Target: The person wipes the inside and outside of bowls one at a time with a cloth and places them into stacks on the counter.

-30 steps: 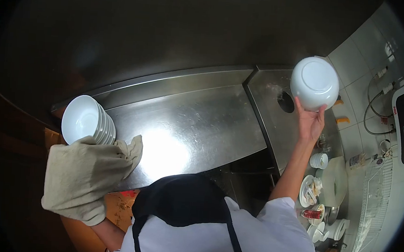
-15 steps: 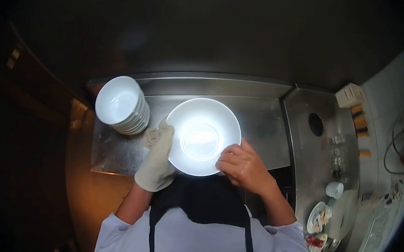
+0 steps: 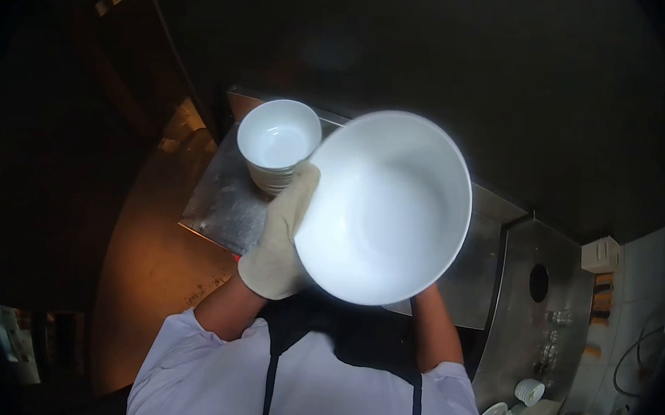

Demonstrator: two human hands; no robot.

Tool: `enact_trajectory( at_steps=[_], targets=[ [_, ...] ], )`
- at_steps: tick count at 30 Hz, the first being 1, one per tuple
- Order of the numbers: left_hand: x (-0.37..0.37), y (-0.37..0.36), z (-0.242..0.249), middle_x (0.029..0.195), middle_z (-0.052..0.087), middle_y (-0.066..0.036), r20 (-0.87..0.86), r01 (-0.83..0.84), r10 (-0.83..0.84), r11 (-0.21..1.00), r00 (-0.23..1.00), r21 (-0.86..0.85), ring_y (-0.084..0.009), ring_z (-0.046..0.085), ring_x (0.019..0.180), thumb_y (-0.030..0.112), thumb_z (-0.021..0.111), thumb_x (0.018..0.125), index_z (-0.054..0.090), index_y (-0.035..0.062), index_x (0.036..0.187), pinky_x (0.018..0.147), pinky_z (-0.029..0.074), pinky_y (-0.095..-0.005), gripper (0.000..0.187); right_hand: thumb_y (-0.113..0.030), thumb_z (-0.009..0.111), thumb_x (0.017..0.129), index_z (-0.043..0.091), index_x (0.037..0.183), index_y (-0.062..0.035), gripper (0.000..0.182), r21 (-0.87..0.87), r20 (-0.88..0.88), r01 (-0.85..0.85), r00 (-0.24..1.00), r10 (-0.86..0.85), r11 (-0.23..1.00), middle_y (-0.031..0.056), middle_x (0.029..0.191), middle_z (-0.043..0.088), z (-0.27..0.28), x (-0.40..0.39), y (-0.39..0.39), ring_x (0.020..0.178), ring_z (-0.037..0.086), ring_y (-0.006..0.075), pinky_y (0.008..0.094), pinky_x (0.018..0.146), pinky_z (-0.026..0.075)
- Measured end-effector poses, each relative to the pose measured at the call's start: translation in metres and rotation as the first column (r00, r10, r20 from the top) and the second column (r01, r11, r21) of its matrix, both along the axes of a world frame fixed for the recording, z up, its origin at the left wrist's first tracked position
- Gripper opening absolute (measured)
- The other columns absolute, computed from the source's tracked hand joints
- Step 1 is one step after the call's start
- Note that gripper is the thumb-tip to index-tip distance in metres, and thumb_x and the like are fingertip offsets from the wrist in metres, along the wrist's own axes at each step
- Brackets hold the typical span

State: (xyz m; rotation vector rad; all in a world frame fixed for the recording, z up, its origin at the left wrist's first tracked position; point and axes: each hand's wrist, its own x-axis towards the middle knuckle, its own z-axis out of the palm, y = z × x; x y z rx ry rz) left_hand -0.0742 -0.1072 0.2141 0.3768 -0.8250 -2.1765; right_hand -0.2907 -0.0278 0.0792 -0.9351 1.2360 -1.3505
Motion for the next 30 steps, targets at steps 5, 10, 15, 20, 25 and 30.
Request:
enact_trajectory(
  at_steps=[5, 10, 15, 20, 25, 30],
  targets=[
    [0.033, -0.022, 0.042, 0.132, 0.062, -0.01, -0.097, -0.321, 0.312, 0.942, 0.945, -0.101, -0.0212, 0.061, 0.12, 0.052, 0.039, 0.109, 0.05, 0.0058, 0.144, 0.101, 0.051, -0.0388, 0.059, -0.024, 0.095, 0.065, 0.069, 0.118, 0.0033, 0.066, 0.187, -0.194, -0.443, 0.858, 0.476, 0.877, 0.0115, 0.107, 0.071, 0.025, 0.011, -0.026, 0.099, 0.066, 0.0183, 0.0325, 0.085, 0.052],
    [0.089, -0.069, 0.051, 0.131, 0.06, -0.01, 0.071, -0.702, 0.74, 0.659, 0.668, -0.27, -0.0192, 0.059, 0.121, 0.041, 0.043, 0.109, 0.047, 0.0029, 0.145, 0.104, 0.048, -0.0373, 0.052, -0.044, 0.091, 0.069, 0.072, 0.114, 0.004, 0.068, 0.405, -0.418, -0.393, 0.723, 0.55, 0.825, 0.0105, 0.096, 0.074, -0.045, -0.021, 0.011, 0.083, 0.067, 0.0141, 0.0295, 0.072, 0.054],
    [0.125, -0.082, 0.005, 0.13, 0.061, -0.009, 0.109, -0.788, 0.859, 0.504, 0.501, -0.352, -0.0195, 0.06, 0.12, 0.039, 0.041, 0.11, 0.045, 0.0037, 0.146, 0.103, 0.049, -0.0361, 0.051, -0.031, 0.087, 0.08, 0.071, 0.116, 0.0042, 0.053, -0.115, -0.565, -0.508, 0.74, 0.365, 0.853, 0.0131, 0.103, 0.073, 0.061, -0.013, 0.037, 0.088, 0.069, 0.0189, 0.0327, 0.078, 0.054],
    [0.084, -0.058, -0.067, 0.13, 0.061, -0.008, 0.146, -0.749, 0.869, 0.484, 0.473, -0.453, -0.0197, 0.06, 0.118, 0.038, 0.04, 0.11, 0.042, 0.0045, 0.148, 0.102, 0.05, -0.0349, 0.05, -0.023, 0.075, 0.085, 0.066, 0.116, 0.0011, 0.04, -0.497, -0.278, -0.203, 0.958, 0.068, 0.844, 0.0161, 0.103, 0.07, 0.148, 0.049, -0.045, 0.091, 0.068, 0.0285, 0.0388, 0.08, 0.054],
    [0.058, -0.028, -0.091, 0.131, 0.06, -0.009, 0.181, -0.619, 0.805, 0.558, 0.565, -0.552, -0.0203, 0.06, 0.119, 0.035, 0.043, 0.109, 0.042, 0.004, 0.147, 0.102, 0.05, -0.0345, 0.049, -0.014, 0.062, 0.089, 0.061, 0.113, -0.0038, 0.027, -0.333, -0.82, -0.344, 0.565, -0.09, 0.878, 0.0182, 0.099, 0.067, 0.076, 0.154, -0.106, 0.094, 0.067, 0.0386, 0.0465, 0.082, 0.054],
    [0.088, -0.009, -0.113, 0.132, 0.058, -0.011, 0.342, -0.264, 0.735, 0.572, 0.585, -0.776, -0.021, 0.058, 0.12, 0.031, 0.049, 0.106, 0.043, 0.0028, 0.144, 0.103, 0.049, -0.0346, 0.048, -0.016, 0.07, 0.075, 0.06, 0.096, -0.0073, 0.025, -0.071, -0.948, -0.392, -0.261, -0.184, 0.917, 0.0121, 0.074, 0.067, 0.062, 0.115, -0.097, 0.067, 0.071, 0.0286, 0.0359, 0.056, 0.055]
  ],
)
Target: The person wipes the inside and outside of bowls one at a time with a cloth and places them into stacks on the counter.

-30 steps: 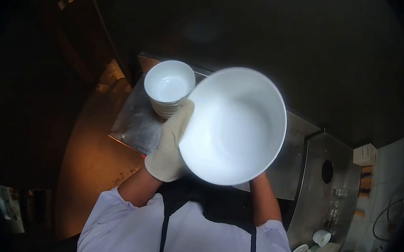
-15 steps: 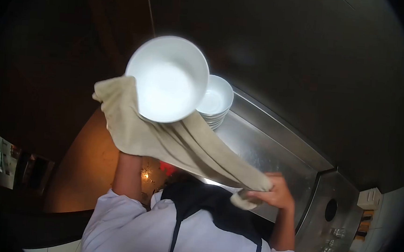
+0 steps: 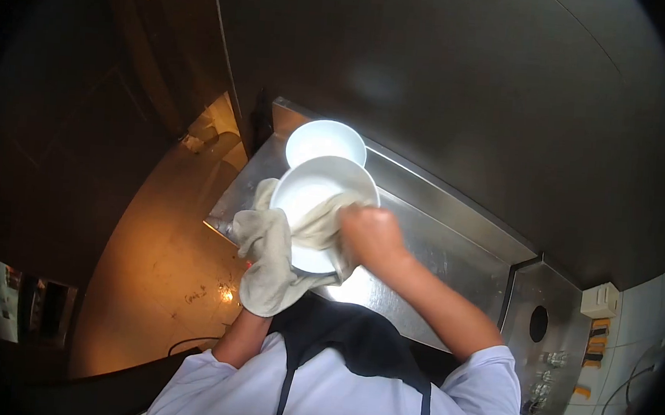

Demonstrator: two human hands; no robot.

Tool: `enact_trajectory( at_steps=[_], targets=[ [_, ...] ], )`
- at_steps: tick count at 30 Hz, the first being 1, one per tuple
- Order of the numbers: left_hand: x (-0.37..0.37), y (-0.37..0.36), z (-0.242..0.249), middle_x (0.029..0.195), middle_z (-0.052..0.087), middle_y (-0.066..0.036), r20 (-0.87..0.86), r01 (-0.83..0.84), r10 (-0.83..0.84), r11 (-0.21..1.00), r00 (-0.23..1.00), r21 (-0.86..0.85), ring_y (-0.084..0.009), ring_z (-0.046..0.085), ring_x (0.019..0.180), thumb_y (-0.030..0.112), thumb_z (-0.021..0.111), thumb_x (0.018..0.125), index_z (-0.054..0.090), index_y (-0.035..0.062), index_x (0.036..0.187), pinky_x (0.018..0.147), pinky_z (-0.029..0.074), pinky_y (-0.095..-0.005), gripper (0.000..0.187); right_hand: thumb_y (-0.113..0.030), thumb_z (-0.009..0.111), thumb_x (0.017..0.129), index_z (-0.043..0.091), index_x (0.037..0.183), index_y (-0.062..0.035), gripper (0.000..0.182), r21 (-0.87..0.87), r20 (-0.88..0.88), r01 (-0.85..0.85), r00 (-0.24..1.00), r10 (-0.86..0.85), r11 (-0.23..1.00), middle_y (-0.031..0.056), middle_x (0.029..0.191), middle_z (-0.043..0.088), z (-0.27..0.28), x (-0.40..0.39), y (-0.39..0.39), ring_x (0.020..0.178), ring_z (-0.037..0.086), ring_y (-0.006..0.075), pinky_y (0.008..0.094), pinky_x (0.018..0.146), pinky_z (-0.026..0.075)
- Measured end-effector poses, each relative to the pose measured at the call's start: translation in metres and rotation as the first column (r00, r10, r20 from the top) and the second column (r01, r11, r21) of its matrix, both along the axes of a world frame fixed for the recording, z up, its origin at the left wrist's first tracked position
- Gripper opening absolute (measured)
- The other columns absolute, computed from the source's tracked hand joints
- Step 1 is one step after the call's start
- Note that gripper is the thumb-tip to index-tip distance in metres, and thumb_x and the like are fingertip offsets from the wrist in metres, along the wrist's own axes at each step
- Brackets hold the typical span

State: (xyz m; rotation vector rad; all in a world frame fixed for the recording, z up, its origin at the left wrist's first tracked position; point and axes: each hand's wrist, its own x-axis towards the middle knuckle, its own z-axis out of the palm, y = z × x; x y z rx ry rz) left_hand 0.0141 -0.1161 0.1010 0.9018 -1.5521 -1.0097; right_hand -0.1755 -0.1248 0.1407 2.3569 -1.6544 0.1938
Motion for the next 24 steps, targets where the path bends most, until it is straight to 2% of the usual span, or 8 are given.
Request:
enact_trajectory(
  at_steps=[3, 6, 11, 14, 19, 20, 22, 24],
  targets=[
    [-0.002, 0.015, -0.03, 0.133, 0.057, -0.012, 0.095, 0.059, -0.059, 0.998, 0.994, 0.0, -0.0215, 0.057, 0.121, 0.029, 0.052, 0.104, 0.043, 0.0021, 0.143, 0.103, 0.048, -0.0346, 0.047, -0.013, 0.069, 0.079, 0.055, 0.089, -0.0048, 0.019, -0.185, 0.164, 0.096, 0.984, -0.065, 0.978, 0.013, 0.074, 0.065, 0.016, -0.002, -0.011, 0.062, 0.069, 0.0287, 0.0387, 0.053, 0.053],
    [-0.021, 0.016, -0.009, 0.134, 0.055, -0.013, -0.117, 0.021, -0.021, 1.0, 0.993, 0.003, -0.022, 0.056, 0.122, 0.026, 0.055, 0.103, 0.044, 0.0013, 0.141, 0.104, 0.047, -0.0347, 0.047, -0.01, 0.066, 0.081, 0.055, 0.089, -0.0022, 0.016, -0.212, 0.518, 0.106, 0.855, 0.02, 0.971, 0.0187, 0.076, 0.065, 0.019, 0.026, -0.011, 0.065, 0.069, 0.0316, 0.0418, 0.054, 0.054],
    [-0.027, -0.002, 0.033, 0.133, 0.055, -0.013, 0.043, -0.029, 0.04, 0.975, 0.998, -0.222, -0.0224, 0.056, 0.122, 0.024, 0.061, 0.1, 0.044, 0.0011, 0.14, 0.104, 0.048, -0.0345, 0.049, -0.013, 0.063, 0.086, 0.056, 0.096, -0.0047, 0.015, 0.182, 0.228, -0.192, 0.962, 0.149, 0.964, 0.013, 0.068, 0.065, 0.001, 0.006, 0.016, 0.059, 0.067, 0.0342, 0.0428, 0.055, 0.055],
    [-0.018, -0.002, 0.007, 0.132, 0.055, -0.012, 0.24, 0.083, -0.027, 0.97, 0.97, -0.227, -0.0218, 0.056, 0.121, 0.023, 0.064, 0.099, 0.043, 0.0019, 0.141, 0.105, 0.047, -0.0335, 0.052, -0.015, 0.062, 0.089, 0.055, 0.1, -0.0045, 0.017, 0.009, -0.09, 0.124, 0.988, -0.123, 0.992, 0.0112, 0.066, 0.065, 0.016, -0.026, 0.009, 0.057, 0.068, 0.0316, 0.041, 0.053, 0.055],
    [-0.013, -0.007, -0.045, 0.135, 0.054, -0.01, 0.344, 0.221, -0.18, 0.972, 0.922, -0.084, -0.0204, 0.055, 0.121, 0.02, 0.061, 0.101, 0.043, 0.0027, 0.141, 0.107, 0.045, -0.0314, 0.048, -0.008, 0.06, 0.089, 0.051, 0.097, -0.0028, 0.013, -0.286, 0.337, 0.174, 0.939, -0.071, 0.942, 0.0137, 0.068, 0.065, 0.031, -0.002, -0.008, 0.058, 0.069, 0.031, 0.0408, 0.05, 0.053],
    [-0.024, -0.004, -0.018, 0.135, 0.054, -0.009, 0.014, 0.269, -0.273, 0.954, 0.962, 0.134, -0.0204, 0.055, 0.12, 0.022, 0.057, 0.103, 0.044, 0.0033, 0.139, 0.106, 0.045, -0.0323, 0.043, -0.006, 0.059, 0.088, 0.05, 0.096, -0.0024, 0.012, -0.304, 0.435, 0.16, 0.9, -0.012, 0.939, 0.014, 0.069, 0.065, 0.028, 0.01, -0.01, 0.059, 0.069, 0.0309, 0.0411, 0.05, 0.053],
    [-0.047, 0.001, 0.036, 0.134, 0.054, -0.007, -0.728, 0.443, -0.019, 0.804, 0.686, 0.396, -0.0203, 0.055, 0.118, 0.025, 0.049, 0.107, 0.048, 0.0044, 0.135, 0.105, 0.046, -0.0341, 0.035, -0.007, 0.058, 0.088, 0.052, 0.1, -0.0017, 0.014, -0.157, 0.465, -0.007, 0.882, 0.08, 0.988, 0.0159, 0.071, 0.067, 0.011, 0.026, 0.0, 0.061, 0.07, 0.0343, 0.0478, 0.054, 0.053],
    [-0.029, -0.003, 0.033, 0.13, 0.057, -0.008, -0.63, 0.448, -0.141, 0.819, 0.763, 0.359, -0.0205, 0.056, 0.117, 0.03, 0.051, 0.106, 0.049, 0.0046, 0.134, 0.104, 0.047, -0.0366, 0.038, -0.008, 0.06, 0.086, 0.054, 0.101, -0.0032, 0.017, -0.015, 0.367, -0.173, 0.915, 0.166, 0.985, 0.0168, 0.067, 0.067, -0.006, 0.02, 0.014, 0.06, 0.07, 0.0345, 0.0478, 0.054, 0.054]
  ],
)
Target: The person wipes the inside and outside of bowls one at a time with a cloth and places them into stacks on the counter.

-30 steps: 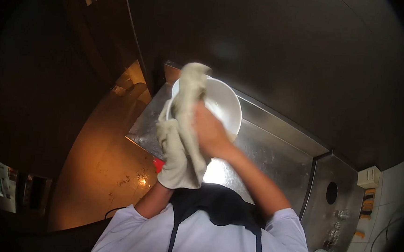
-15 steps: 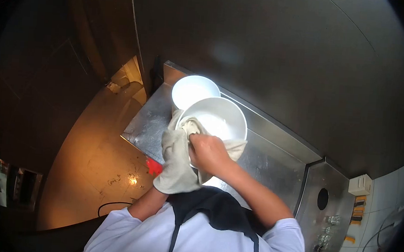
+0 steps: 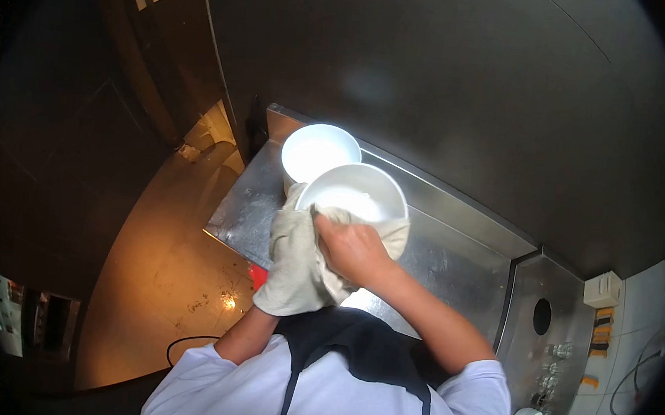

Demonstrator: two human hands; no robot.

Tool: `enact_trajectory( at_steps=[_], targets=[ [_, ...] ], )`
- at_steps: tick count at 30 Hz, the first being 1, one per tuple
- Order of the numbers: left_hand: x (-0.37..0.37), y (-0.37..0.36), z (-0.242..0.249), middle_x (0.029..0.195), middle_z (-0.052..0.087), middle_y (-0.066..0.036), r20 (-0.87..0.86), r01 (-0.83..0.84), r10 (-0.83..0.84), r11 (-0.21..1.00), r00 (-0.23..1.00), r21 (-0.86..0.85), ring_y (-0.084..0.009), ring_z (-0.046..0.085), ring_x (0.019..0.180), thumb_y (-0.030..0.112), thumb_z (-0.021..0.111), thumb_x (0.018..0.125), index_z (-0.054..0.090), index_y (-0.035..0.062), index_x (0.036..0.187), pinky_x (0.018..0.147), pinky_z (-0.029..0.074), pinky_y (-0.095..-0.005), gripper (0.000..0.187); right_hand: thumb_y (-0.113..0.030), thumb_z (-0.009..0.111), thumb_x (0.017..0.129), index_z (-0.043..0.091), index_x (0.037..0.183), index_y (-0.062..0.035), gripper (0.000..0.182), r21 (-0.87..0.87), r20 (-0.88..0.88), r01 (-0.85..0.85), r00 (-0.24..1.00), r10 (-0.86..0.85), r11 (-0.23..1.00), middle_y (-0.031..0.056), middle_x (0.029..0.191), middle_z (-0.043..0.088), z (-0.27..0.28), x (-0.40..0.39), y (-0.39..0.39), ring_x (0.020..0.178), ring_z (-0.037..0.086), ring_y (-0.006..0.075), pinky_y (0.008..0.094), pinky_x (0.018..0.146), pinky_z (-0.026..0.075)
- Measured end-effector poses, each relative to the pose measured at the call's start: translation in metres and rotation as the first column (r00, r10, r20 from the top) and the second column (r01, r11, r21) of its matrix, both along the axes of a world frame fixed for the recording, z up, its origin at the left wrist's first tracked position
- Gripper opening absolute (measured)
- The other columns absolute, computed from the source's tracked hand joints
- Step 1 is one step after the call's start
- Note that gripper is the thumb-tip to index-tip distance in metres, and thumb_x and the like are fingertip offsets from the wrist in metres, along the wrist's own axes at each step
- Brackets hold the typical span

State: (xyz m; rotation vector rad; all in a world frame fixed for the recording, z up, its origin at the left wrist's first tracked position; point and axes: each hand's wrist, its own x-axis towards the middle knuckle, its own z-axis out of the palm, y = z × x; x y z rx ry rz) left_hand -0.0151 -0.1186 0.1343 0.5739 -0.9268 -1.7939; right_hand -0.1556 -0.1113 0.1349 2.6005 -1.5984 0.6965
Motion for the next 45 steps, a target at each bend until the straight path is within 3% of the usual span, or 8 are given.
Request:
enact_trajectory(
  at_steps=[5, 7, 12, 18, 25, 33, 40, 45],
  targets=[
    [0.037, 0.01, 0.022, 0.122, 0.061, -0.011, 0.624, 0.252, 0.607, 0.586, 0.492, -0.77, -0.0208, 0.058, 0.112, 0.031, 0.057, 0.101, 0.051, 0.0036, 0.127, 0.097, 0.05, -0.0389, 0.038, -0.009, 0.059, 0.087, 0.055, 0.092, -0.0071, 0.007, -0.084, -0.397, 0.402, 0.826, -0.4, 0.912, 0.0083, 0.062, 0.066, 0.02, -0.032, 0.003, 0.053, 0.068, 0.0211, 0.0357, 0.045, 0.051],
    [0.02, -0.001, -0.081, 0.121, 0.059, -0.011, 0.453, -0.026, 0.279, 0.872, 0.847, -0.488, -0.0223, 0.056, 0.113, 0.018, 0.057, 0.099, 0.055, 0.0029, 0.115, 0.096, 0.047, -0.0389, 0.023, -0.007, 0.059, 0.086, 0.054, 0.092, -0.0057, 0.008, -0.21, -0.234, 0.359, 0.885, -0.403, 0.91, 0.0108, 0.062, 0.065, 0.011, -0.027, -0.013, 0.054, 0.068, 0.0237, 0.0369, 0.045, 0.051],
    [-0.012, -0.001, -0.005, 0.116, 0.063, -0.01, 0.057, -0.376, 0.392, 0.908, 0.918, -0.183, -0.0208, 0.06, 0.105, 0.01, 0.053, 0.1, 0.058, -0.0002, 0.123, 0.091, 0.05, -0.0328, 0.025, -0.006, 0.066, 0.081, 0.054, 0.093, -0.0036, 0.017, 0.022, 0.013, 0.046, 0.999, -0.046, 0.999, 0.0161, 0.064, 0.066, 0.002, 0.01, 0.016, 0.057, 0.068, 0.0306, 0.0411, 0.052, 0.053],
    [0.018, 0.011, -0.061, 0.12, 0.062, -0.012, 0.491, -0.068, 0.334, 0.873, 0.805, -0.483, -0.0227, 0.059, 0.109, 0.013, 0.051, 0.102, 0.055, -0.0006, 0.129, 0.093, 0.051, -0.0335, 0.03, -0.005, 0.062, 0.083, 0.056, 0.09, -0.0056, 0.01, -0.116, -0.413, 0.427, 0.801, -0.434, 0.897, 0.0087, 0.064, 0.065, 0.026, -0.039, 0.019, 0.059, 0.07, 0.0245, 0.0373, 0.049, 0.052],
    [-0.033, 0.015, -0.007, 0.126, 0.06, -0.013, 0.012, -0.252, 0.257, 0.953, 0.966, -0.17, -0.025, 0.059, 0.113, 0.017, 0.049, 0.104, 0.051, -0.001, 0.135, 0.096, 0.051, -0.0343, 0.036, -0.003, 0.06, 0.084, 0.052, 0.105, -0.002, 0.023, -0.178, 0.243, 0.181, 0.961, -0.136, 0.967, 0.0186, 0.077, 0.064, 0.016, -0.004, 0.008, 0.066, 0.066, 0.0398, 0.0498, 0.059, 0.052],
    [0.0, 0.003, -0.098, 0.122, 0.061, -0.013, 0.54, 0.005, 0.28, 0.884, 0.794, -0.467, -0.0242, 0.06, 0.112, 0.011, 0.044, 0.104, 0.051, -0.0034, 0.135, 0.096, 0.048, -0.0316, 0.035, -0.007, 0.065, 0.081, 0.055, 0.092, -0.0055, 0.015, -0.151, -0.27, 0.418, 0.854, -0.444, 0.896, 0.0097, 0.068, 0.067, 0.019, -0.056, 0.012, 0.062, 0.071, 0.0251, 0.0403, 0.052, 0.054],
    [-0.042, 0.005, 0.002, 0.13, 0.059, -0.01, -0.132, -0.312, 0.312, 0.95, 0.941, 0.019, -0.0185, 0.06, 0.111, 0.009, 0.054, 0.099, 0.045, 0.0007, 0.147, 0.095, 0.052, -0.0321, 0.049, -0.013, 0.065, 0.085, 0.059, 0.096, -0.001, 0.017, 0.042, 0.172, 0.071, 0.982, -0.077, 0.997, 0.0193, 0.08, 0.067, -0.001, -0.014, 0.029, 0.074, 0.068, 0.0403, 0.0493, 0.066, 0.054],
    [0.015, -0.011, 0.021, 0.125, 0.06, -0.009, 0.529, 0.135, 0.159, 0.87, 0.834, -0.474, -0.0188, 0.061, 0.108, 0.014, 0.056, 0.101, 0.05, 0.002, 0.138, 0.093, 0.053, -0.0326, 0.039, -0.014, 0.067, 0.089, 0.064, 0.098, -0.0016, 0.016, -0.151, 0.139, 0.177, 0.978, -0.157, 0.972, 0.0163, 0.083, 0.07, 0.03, -0.07, 0.063, 0.077, 0.071, 0.0331, 0.0409, 0.067, 0.057]
  ],
)
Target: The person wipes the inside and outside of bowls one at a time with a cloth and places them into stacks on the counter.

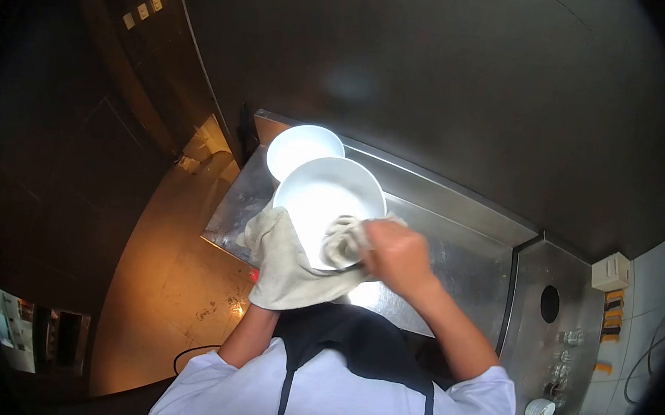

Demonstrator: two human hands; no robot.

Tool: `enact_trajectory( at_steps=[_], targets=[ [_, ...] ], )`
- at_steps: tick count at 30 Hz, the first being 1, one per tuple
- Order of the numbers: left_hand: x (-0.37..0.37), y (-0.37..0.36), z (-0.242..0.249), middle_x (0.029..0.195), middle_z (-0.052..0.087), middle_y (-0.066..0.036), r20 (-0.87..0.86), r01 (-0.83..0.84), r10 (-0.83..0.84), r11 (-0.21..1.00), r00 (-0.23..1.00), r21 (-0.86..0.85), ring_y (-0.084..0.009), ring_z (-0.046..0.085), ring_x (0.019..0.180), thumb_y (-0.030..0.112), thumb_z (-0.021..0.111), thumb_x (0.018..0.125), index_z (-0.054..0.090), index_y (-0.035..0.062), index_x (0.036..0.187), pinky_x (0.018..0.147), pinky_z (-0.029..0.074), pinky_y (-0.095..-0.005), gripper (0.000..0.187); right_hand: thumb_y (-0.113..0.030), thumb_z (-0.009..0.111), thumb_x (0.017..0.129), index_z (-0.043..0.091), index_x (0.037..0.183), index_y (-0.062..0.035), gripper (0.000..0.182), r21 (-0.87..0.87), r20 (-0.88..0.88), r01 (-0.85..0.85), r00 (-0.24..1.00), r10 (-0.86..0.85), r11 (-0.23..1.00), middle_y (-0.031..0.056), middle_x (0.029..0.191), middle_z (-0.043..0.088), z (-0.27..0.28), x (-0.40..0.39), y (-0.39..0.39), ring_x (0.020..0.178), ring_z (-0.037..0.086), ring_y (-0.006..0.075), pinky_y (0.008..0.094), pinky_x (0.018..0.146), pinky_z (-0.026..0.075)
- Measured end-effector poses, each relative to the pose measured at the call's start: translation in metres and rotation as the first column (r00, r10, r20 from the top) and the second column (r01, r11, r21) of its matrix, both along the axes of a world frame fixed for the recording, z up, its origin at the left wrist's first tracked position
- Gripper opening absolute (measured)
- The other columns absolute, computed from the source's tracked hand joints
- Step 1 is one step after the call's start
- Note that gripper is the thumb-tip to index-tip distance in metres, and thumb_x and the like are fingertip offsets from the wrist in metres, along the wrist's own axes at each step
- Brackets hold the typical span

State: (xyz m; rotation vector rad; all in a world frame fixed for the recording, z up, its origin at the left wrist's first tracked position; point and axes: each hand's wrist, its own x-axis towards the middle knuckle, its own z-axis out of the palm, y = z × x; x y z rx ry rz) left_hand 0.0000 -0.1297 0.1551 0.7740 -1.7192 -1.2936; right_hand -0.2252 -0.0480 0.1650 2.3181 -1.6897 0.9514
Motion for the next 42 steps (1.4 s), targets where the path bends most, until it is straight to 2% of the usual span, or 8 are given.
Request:
enact_trajectory(
  at_steps=[3, 6, 8, 12, 23, 25, 38, 42],
  targets=[
    [0.011, -0.015, -0.016, 0.12, 0.062, -0.007, 0.264, 0.087, -0.045, 0.985, 0.963, -0.152, -0.0184, 0.062, 0.106, 0.013, 0.058, 0.099, 0.054, 0.0019, 0.133, 0.092, 0.054, -0.0322, 0.036, -0.015, 0.063, 0.098, 0.064, 0.119, 0.0027, 0.028, 0.009, 0.59, 0.309, 0.766, -0.254, 0.951, 0.0132, 0.1, 0.072, 0.006, -0.025, 0.03, 0.091, 0.073, 0.0252, 0.037, 0.077, 0.058],
    [-0.013, -0.009, -0.078, 0.108, 0.066, -0.005, -0.37, -0.009, 0.152, 0.933, 0.917, 0.361, -0.017, 0.064, 0.099, 0.005, 0.068, 0.089, 0.061, 0.001, 0.125, 0.091, 0.054, -0.0326, 0.037, -0.02, 0.052, 0.104, 0.049, 0.138, 0.0004, 0.04, -0.114, 0.961, 0.275, -0.214, 0.176, 0.955, 0.0102, 0.13, 0.063, -0.012, -0.022, 0.048, 0.111, 0.066, 0.0254, 0.0391, 0.094, 0.056],
    [-0.015, 0.018, -0.044, 0.107, 0.067, -0.005, -0.137, -0.1, 0.102, 0.995, 0.985, 0.022, -0.0175, 0.064, 0.099, 0.0, 0.071, 0.086, 0.062, -0.0002, 0.125, 0.092, 0.053, -0.0329, 0.04, -0.02, 0.053, 0.102, 0.056, 0.133, -0.0006, 0.037, -0.188, 0.939, 0.272, -0.231, 0.253, 0.944, 0.0104, 0.127, 0.064, -0.041, -0.006, 0.059, 0.113, 0.066, 0.0258, 0.0408, 0.094, 0.055],
    [-0.028, 0.018, -0.067, 0.127, 0.062, -0.012, -0.21, 0.209, -0.155, 0.941, 0.965, 0.267, -0.0211, 0.062, 0.114, 0.02, 0.062, 0.1, 0.056, -0.0011, 0.134, 0.1, 0.053, -0.0365, 0.04, -0.032, 0.068, 0.09, 0.054, 0.141, -0.0038, 0.059, -0.126, 0.276, -0.217, 0.93, 0.244, 0.968, 0.0178, 0.14, 0.057, -0.061, -0.018, 0.084, 0.129, 0.056, 0.0336, 0.0482, 0.113, 0.04],
    [-0.042, 0.09, -0.013, 0.139, 0.058, -0.014, -0.546, 0.445, -0.11, 0.721, 0.83, 0.531, -0.0225, 0.056, 0.129, 0.022, 0.053, 0.107, 0.044, 0.0021, 0.148, 0.112, 0.043, -0.0374, 0.047, -0.021, 0.065, 0.091, 0.052, 0.144, 0.0025, 0.059, -0.244, 0.427, -0.413, 0.766, 0.48, 0.877, 0.019, 0.15, 0.05, -0.012, -0.028, 0.031, 0.137, 0.049, 0.0331, 0.0415, 0.117, 0.037],
    [-0.047, 0.093, -0.017, 0.138, 0.059, -0.013, -0.52, 0.389, -0.075, 0.756, 0.851, 0.527, -0.0222, 0.057, 0.128, 0.023, 0.054, 0.107, 0.045, 0.0023, 0.147, 0.111, 0.044, -0.037, 0.046, -0.02, 0.053, 0.095, 0.056, 0.136, 0.006, 0.048, -0.046, 0.913, -0.646, 0.282, 0.294, 0.762, 0.0152, 0.132, 0.063, 0.023, -0.025, 0.021, 0.123, 0.058, 0.0228, 0.0348, 0.107, 0.043],
    [-0.067, 0.118, -0.055, 0.128, 0.061, -0.01, -0.433, -0.026, 0.289, 0.855, 0.854, 0.518, -0.0205, 0.06, 0.118, 0.025, 0.054, 0.106, 0.05, 0.004, 0.141, 0.1, 0.048, -0.0345, 0.041, -0.034, 0.03, 0.111, 0.049, 0.144, 0.0001, 0.051, 0.051, 0.857, -0.731, -0.317, -0.405, 0.681, 0.0141, 0.138, 0.058, -0.074, 0.031, 0.063, 0.125, 0.057, 0.021, 0.0348, 0.111, 0.043],
    [-0.05, 0.118, -0.052, 0.125, 0.062, -0.009, -0.415, -0.119, 0.354, 0.861, 0.838, 0.494, -0.0199, 0.061, 0.115, 0.026, 0.054, 0.106, 0.051, 0.0045, 0.14, 0.097, 0.049, -0.0338, 0.04, -0.028, 0.032, 0.11, 0.053, 0.137, 0.0032, 0.046, 0.176, 0.98, -0.698, 0.192, -0.055, 0.694, 0.0169, 0.137, 0.057, -0.099, 0.024, 0.09, 0.131, 0.052, 0.023, 0.034, 0.111, 0.039]
  ],
)
